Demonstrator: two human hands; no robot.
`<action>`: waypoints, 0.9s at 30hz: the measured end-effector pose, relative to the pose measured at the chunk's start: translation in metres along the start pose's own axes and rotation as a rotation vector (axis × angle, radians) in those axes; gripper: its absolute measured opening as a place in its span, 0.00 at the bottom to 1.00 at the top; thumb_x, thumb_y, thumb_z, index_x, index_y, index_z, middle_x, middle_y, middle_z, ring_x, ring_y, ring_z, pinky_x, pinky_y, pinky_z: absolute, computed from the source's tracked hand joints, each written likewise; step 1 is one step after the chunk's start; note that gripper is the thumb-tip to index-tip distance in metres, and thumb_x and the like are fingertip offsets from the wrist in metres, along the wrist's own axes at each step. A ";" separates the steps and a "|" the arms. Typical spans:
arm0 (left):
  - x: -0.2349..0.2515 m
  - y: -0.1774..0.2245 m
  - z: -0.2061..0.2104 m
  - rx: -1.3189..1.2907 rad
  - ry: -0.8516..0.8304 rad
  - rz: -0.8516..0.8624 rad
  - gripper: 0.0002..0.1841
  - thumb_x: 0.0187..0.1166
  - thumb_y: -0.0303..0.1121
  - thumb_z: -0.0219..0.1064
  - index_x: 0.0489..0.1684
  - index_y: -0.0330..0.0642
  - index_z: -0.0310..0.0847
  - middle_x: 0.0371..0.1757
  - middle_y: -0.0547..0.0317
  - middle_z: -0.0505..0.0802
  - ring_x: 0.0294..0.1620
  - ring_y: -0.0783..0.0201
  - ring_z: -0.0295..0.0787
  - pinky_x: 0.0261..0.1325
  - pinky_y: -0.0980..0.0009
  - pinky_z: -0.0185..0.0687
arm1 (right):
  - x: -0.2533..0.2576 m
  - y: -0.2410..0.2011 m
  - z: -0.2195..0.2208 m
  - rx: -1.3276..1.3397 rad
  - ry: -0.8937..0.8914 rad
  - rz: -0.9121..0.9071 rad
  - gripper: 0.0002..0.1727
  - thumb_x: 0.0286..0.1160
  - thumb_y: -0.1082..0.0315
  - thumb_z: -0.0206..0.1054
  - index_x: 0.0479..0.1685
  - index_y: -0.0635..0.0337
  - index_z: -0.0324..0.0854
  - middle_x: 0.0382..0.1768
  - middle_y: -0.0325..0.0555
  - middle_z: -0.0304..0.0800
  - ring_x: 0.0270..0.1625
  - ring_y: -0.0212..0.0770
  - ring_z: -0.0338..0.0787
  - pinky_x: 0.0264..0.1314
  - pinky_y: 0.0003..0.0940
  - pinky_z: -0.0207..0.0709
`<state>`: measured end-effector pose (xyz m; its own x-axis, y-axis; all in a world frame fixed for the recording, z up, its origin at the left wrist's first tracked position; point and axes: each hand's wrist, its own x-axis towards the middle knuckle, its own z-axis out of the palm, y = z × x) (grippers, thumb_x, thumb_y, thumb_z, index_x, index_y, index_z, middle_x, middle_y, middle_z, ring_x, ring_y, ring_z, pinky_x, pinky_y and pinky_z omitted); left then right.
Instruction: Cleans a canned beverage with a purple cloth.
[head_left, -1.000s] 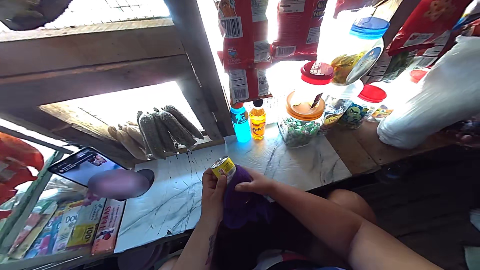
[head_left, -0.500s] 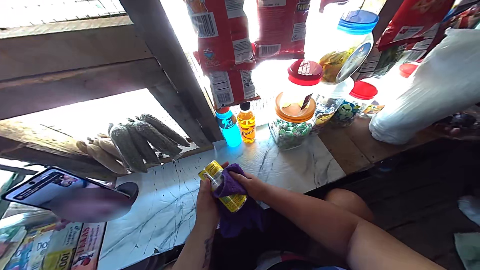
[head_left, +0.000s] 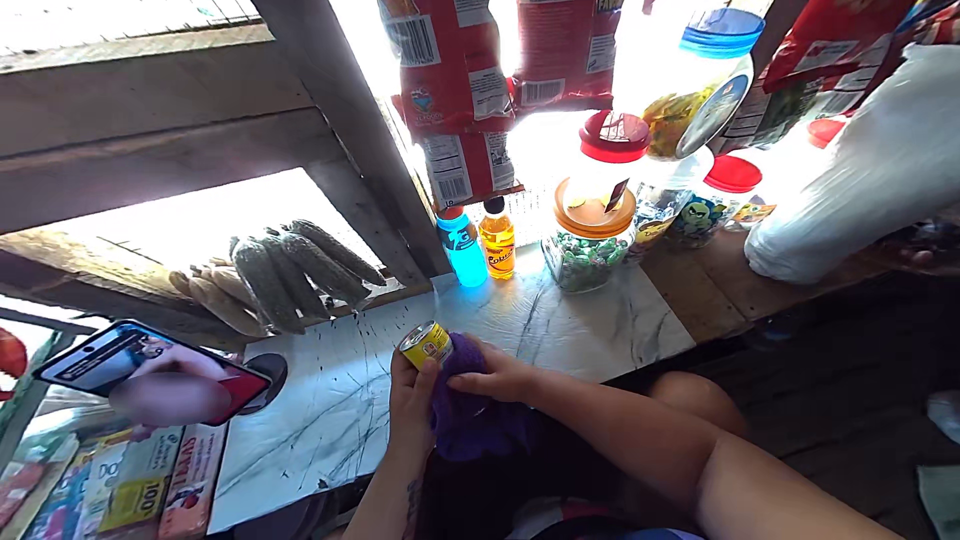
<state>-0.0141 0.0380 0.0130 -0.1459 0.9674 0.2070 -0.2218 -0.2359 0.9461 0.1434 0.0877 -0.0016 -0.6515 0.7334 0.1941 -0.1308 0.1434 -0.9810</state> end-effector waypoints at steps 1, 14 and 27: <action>-0.002 0.000 -0.004 0.014 -0.020 -0.009 0.43 0.80 0.60 0.62 0.80 0.30 0.54 0.65 0.58 0.86 0.64 0.71 0.85 0.70 0.71 0.82 | 0.001 0.001 0.000 0.014 0.004 -0.006 0.38 0.79 0.53 0.65 0.76 0.78 0.65 0.61 0.60 0.86 0.64 0.35 0.86 0.73 0.36 0.77; -0.011 0.009 -0.009 0.118 0.102 0.027 0.25 0.76 0.32 0.68 0.68 0.33 0.63 0.50 0.66 0.90 0.54 0.75 0.89 0.62 0.75 0.85 | 0.002 -0.011 -0.001 0.019 0.051 0.116 0.24 0.89 0.61 0.54 0.70 0.74 0.73 0.57 0.53 0.87 0.59 0.29 0.86 0.69 0.30 0.77; 0.003 -0.017 -0.015 0.377 -0.208 0.204 0.67 0.60 0.74 0.71 0.90 0.29 0.44 0.86 0.41 0.67 0.84 0.62 0.68 0.84 0.64 0.68 | 0.002 -0.017 -0.012 0.554 0.170 0.260 0.25 0.87 0.50 0.50 0.64 0.63 0.72 0.44 0.37 0.91 0.48 0.27 0.91 0.57 0.29 0.85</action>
<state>-0.0247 0.0432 -0.0064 0.0545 0.9117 0.4072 0.1622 -0.4105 0.8973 0.1535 0.0944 0.0155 -0.5924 0.7997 -0.0978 -0.3813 -0.3853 -0.8404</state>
